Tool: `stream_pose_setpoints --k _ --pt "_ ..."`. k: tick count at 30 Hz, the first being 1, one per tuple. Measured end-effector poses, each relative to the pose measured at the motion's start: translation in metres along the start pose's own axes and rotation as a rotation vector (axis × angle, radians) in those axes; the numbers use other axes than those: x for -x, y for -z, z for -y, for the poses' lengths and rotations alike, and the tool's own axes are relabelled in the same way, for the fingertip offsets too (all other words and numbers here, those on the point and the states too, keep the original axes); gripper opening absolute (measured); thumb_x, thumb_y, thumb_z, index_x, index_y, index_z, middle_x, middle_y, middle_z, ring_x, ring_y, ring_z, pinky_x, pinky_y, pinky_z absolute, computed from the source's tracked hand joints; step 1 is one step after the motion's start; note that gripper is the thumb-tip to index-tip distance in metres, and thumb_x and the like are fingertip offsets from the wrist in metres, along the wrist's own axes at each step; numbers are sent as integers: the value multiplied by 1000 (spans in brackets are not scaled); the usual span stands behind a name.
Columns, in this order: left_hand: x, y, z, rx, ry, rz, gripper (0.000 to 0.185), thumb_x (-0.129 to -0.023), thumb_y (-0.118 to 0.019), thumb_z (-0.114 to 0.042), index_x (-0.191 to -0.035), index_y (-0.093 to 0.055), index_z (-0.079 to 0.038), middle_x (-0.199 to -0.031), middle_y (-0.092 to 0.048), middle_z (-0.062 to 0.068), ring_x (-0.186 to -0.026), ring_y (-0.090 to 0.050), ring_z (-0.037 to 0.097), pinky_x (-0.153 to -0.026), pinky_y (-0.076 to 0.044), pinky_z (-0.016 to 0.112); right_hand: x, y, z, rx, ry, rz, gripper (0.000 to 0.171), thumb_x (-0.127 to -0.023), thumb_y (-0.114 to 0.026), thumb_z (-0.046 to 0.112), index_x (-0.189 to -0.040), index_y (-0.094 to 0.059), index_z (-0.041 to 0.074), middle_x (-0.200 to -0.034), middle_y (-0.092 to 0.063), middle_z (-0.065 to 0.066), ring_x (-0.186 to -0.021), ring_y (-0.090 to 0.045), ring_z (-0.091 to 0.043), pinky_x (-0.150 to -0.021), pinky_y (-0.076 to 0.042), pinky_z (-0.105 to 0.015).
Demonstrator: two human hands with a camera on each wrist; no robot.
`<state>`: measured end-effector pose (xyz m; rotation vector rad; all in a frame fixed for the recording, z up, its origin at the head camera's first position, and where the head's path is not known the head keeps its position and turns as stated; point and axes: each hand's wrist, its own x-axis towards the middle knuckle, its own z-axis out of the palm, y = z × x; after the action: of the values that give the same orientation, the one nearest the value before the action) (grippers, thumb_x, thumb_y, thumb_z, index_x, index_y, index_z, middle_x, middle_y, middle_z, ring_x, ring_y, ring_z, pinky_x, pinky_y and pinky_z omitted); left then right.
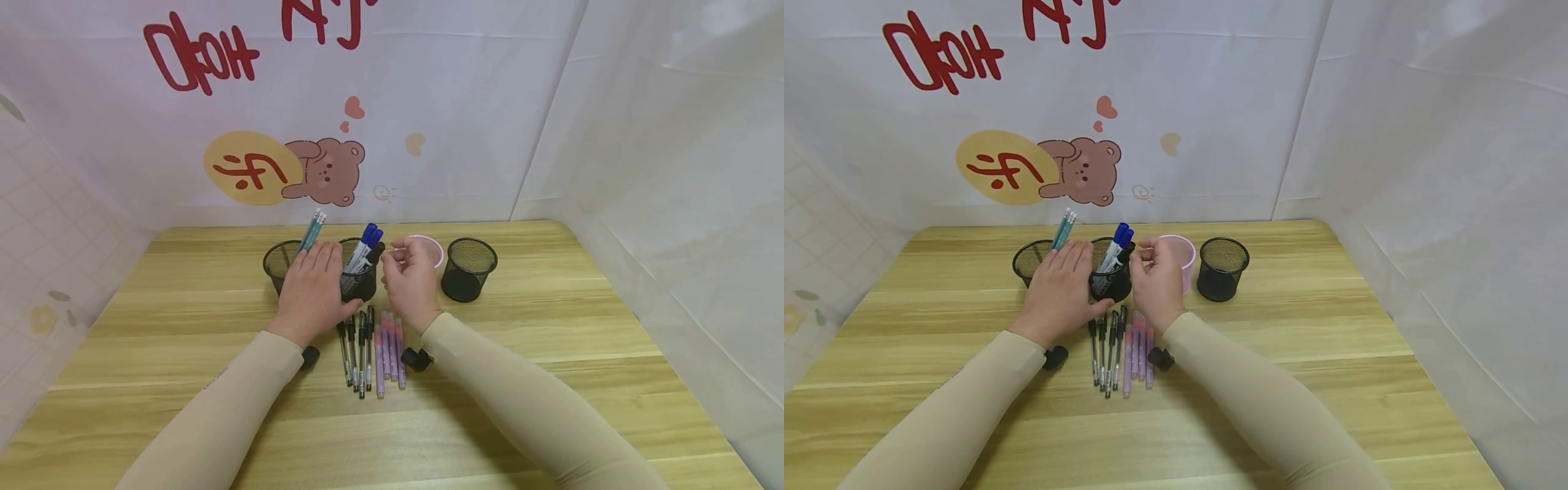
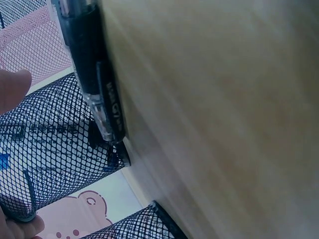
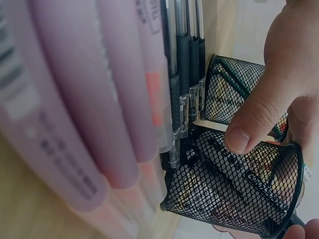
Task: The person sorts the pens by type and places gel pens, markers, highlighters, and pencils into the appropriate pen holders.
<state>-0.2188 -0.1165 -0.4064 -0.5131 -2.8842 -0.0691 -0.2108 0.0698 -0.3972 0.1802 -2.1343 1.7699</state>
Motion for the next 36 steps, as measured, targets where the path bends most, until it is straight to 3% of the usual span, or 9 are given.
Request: stream_pose_setpoints --k 4,8,11,14,23,30,36 --pt "0 0 0 1 -3 -5 117 -83 -75 -71 -162 -30 3 -167 -37 22 -158 -31 40 -131 -23 57 1 1 0 16 -2 10 22 -101 -63 1 -123 -59 -1 -97 -73 -21 -60 -60 -10 -53 -53 -20" --pt "0 0 -1 -1 -4 -6 117 -83 -75 -71 -162 -30 3 -167 -38 22 -158 -32 40 -131 -23 57 1 1 -1 20 -7 18 22 -101 -64 3 -123 -60 0 -100 -74 -22 -62 -64 -21 -54 -52 -19" --pt "0 0 -1 -4 -3 -3 118 -83 -75 -72 -162 -30 2 -167 -37 21 -158 -31 39 -131 -23 57 1 2 -2 16 -20 25 23 -102 -64 3 -124 -60 0 -102 -73 -23 -63 -64 -20 -54 -53 -19" --pt "-1 0 -1 -5 0 -2 117 -83 -75 -72 -162 -30 2 -167 -37 21 -158 -31 39 -131 -23 57 1 3 -3 16 -29 35 23 -102 -64 4 -124 -60 0 -104 -73 -25 -63 -61 -10 -56 -54 -20" --pt "0 1 -2 -8 5 4 117 -84 -75 -71 -162 -29 2 -167 -37 22 -158 -31 40 -132 -22 57 1 8 -4 15 -19 58 21 -102 -63 3 -122 -59 0 -104 -71 -20 -66 -61 -11 -58 -53 -20" --pt "0 1 -1 -10 7 9 118 -84 -73 -73 -163 -27 1 -169 -35 21 -159 -29 39 -132 -21 56 1 18 3 145 47 50 17 -100 -65 6 -115 -65 -2 -105 -73 -17 -82 -68 -22 -75 -56 -24" --pt "0 0 -1 -6 -1 5 118 -83 -73 -73 -163 -28 2 -168 -35 21 -159 -30 39 -132 -21 56 -5 35 9 261 54 79 17 -102 -64 17 -111 -71 6 -104 -74 -10 -79 -70 -22 -72 -57 -31"
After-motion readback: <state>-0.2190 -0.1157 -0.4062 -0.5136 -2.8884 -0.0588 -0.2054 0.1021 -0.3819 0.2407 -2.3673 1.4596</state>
